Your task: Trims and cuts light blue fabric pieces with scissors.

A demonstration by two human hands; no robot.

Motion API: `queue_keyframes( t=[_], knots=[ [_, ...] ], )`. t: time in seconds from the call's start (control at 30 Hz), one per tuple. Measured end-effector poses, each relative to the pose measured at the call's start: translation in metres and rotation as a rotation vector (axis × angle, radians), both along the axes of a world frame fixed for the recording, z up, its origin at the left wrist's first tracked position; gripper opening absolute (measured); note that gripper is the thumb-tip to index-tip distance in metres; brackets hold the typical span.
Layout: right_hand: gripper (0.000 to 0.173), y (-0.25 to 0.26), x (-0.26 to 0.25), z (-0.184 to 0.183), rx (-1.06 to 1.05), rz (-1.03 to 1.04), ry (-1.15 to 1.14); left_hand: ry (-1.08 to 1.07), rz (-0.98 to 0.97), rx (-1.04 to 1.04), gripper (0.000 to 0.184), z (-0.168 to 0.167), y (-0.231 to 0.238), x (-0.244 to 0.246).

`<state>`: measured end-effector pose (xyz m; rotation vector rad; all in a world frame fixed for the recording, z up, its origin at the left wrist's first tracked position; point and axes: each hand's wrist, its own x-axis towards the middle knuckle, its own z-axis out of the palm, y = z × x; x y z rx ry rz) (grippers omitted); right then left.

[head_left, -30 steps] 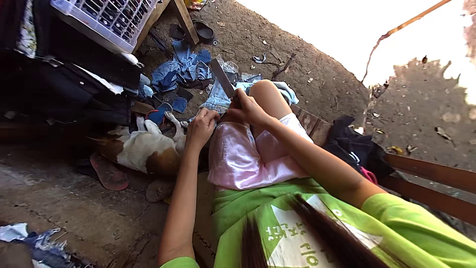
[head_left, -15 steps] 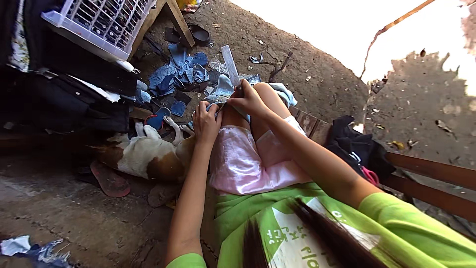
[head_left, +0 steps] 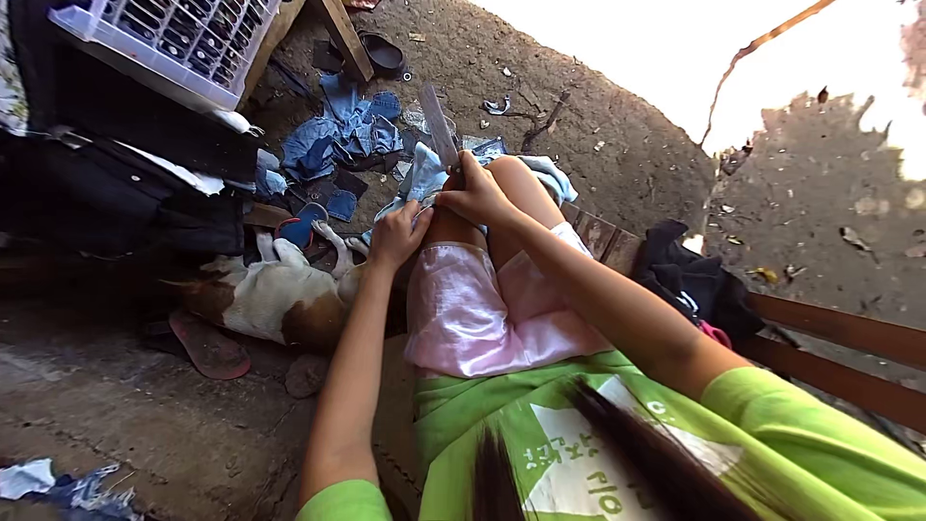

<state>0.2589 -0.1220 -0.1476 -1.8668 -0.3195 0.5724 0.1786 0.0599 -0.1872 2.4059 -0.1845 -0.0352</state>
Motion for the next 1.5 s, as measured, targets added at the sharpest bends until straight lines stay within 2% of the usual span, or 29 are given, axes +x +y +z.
queue_keyframes(
  t=[0.13, 0.2, 0.27, 0.4, 0.57, 0.8, 0.93, 1.1, 1.23, 1.4, 1.5],
  knots=[
    [0.045, -0.002, -0.003, 0.006, -0.065, 0.150, -0.083, 0.044, -0.312, 0.107, 0.038, 0.033, 0.032, 0.008],
    [0.040, -0.003, -0.009, 0.012, -0.142, 0.213, -0.142, 0.061, -0.378, 0.133, 0.034, 0.047, 0.039, 0.012],
    [0.036, -0.005, -0.024, 0.025, -0.254, 0.173, -0.213, 0.068, -0.408, 0.144, 0.031, 0.055, 0.041, 0.014],
    [0.028, -0.016, -0.067, 0.047, -0.430, 0.038, -0.361, 0.087, -0.405, 0.137, 0.029, 0.058, 0.040, 0.012],
    [0.029, -0.025, -0.088, 0.047, -0.439, 0.143, -0.081, 0.121, -0.396, 0.092, 0.031, 0.061, 0.040, 0.018],
    [0.027, -0.018, -0.095, 0.045, -0.478, 0.171, -0.107, 0.187, -0.369, 0.038, 0.036, 0.063, 0.039, 0.020],
    [0.030, -0.003, -0.085, 0.059, -0.613, 0.249, -0.024, 0.195, -0.334, 0.000, 0.036, 0.064, 0.039, 0.018],
    [0.026, 0.027, -0.086, 0.044, -0.651, 0.149, -0.266, 0.226, -0.294, -0.071, 0.037, 0.061, 0.045, 0.011],
    [0.034, 0.026, -0.095, 0.062, -0.782, 0.306, 0.011, 0.246, -0.264, -0.125, 0.037, 0.058, 0.048, 0.009],
    [0.027, 0.037, -0.083, 0.048, -0.728, 0.208, -0.176, 0.218, -0.270, -0.118, 0.037, 0.057, 0.046, 0.006],
    [0.031, 0.022, -0.089, 0.054, -0.700, 0.298, -0.036, 0.165, -0.283, -0.135, 0.037, 0.052, 0.049, 0.000]
  ],
)
